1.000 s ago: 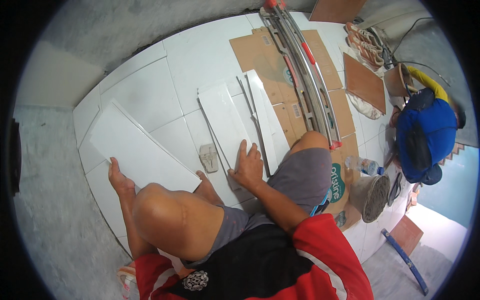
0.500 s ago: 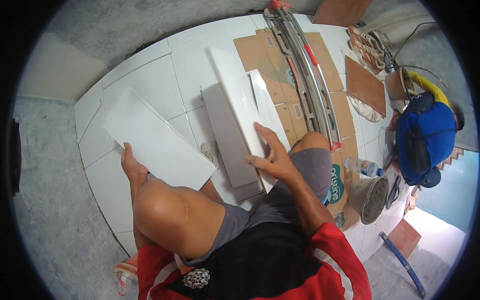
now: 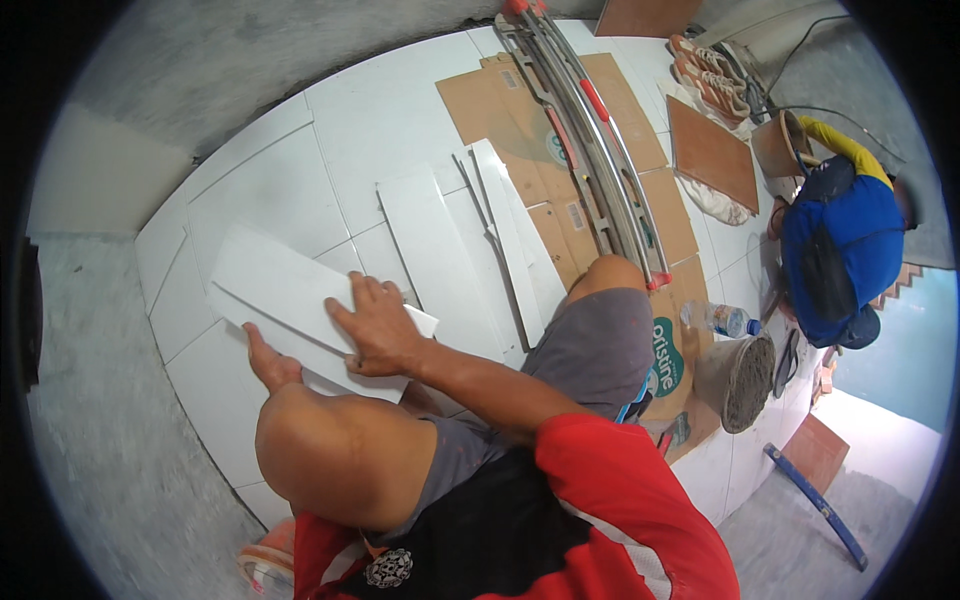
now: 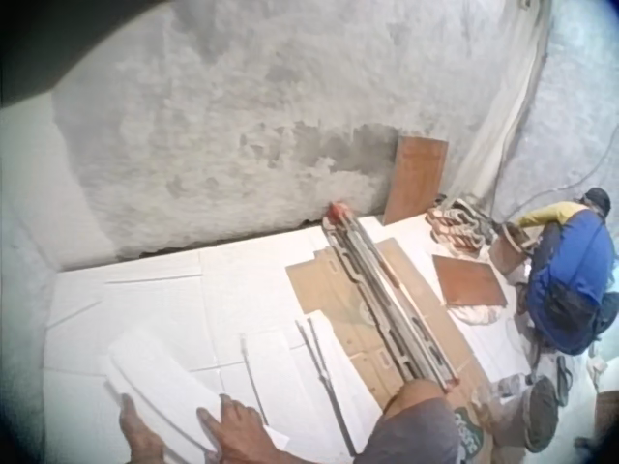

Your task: The person uses a manual tile cutter to score and snap white ceramic tiles. They measure the floor gap with a tape measure, mark the tiles, and wipe them with a cloth before cutting. The person also fits a cut tile into the wall gap to check alignment.

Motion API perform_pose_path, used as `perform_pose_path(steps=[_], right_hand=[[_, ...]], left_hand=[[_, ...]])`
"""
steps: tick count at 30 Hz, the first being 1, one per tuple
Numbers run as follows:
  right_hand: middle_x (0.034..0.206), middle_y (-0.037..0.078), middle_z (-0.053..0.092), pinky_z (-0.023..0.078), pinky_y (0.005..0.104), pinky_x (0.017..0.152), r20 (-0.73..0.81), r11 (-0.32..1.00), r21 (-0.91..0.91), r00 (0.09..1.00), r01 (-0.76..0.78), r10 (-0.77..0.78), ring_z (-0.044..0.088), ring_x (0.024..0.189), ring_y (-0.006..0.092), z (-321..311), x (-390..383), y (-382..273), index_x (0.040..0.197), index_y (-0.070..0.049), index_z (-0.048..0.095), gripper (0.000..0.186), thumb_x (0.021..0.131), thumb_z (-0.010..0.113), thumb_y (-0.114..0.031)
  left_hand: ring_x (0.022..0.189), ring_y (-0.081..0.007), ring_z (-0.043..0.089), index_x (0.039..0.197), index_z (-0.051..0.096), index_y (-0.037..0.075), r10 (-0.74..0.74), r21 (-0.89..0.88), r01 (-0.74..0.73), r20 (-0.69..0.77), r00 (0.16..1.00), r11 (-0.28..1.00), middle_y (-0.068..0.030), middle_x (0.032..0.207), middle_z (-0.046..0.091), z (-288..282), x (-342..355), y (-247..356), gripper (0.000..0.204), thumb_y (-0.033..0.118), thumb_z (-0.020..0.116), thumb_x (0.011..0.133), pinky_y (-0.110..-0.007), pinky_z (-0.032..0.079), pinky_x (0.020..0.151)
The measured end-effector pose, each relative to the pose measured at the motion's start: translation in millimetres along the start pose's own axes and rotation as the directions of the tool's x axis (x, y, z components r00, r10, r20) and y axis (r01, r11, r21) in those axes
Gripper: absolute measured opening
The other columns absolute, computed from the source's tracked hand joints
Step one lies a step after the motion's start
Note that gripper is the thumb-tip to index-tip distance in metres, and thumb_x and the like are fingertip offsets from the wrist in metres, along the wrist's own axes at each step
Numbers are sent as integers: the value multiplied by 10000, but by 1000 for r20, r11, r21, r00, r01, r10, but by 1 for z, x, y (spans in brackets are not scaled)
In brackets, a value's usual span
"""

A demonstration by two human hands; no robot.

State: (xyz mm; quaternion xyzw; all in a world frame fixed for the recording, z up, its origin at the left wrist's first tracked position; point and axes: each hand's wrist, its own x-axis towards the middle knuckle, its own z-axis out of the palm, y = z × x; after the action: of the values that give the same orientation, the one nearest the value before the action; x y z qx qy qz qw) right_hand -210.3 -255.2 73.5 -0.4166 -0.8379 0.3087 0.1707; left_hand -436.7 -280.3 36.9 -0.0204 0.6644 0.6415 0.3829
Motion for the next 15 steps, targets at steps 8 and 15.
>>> perform_pose_path(steps=[8,15], right_hand=[[1490,395,290,282,612,1119,109,998,41,993,48,-52,315,1401,515,32,30,-36,1452,-59,442,861,713,835,-265],[1507,401,294,325,586,1118,144,996,50,986,79,-85,327,1408,524,46,32,-45,1490,-59,407,928,738,865,-352]], left_hand=[[1391,-361,437,1516,368,-14,-92,-105,107,140,986,989,-193,1531,443,-77,43,15,748,534,519,1030,-515,363,1147],[1421,-356,397,1529,354,-4,-119,-129,130,85,989,983,-185,1560,405,-77,22,33,759,549,506,1031,-505,350,1162]])
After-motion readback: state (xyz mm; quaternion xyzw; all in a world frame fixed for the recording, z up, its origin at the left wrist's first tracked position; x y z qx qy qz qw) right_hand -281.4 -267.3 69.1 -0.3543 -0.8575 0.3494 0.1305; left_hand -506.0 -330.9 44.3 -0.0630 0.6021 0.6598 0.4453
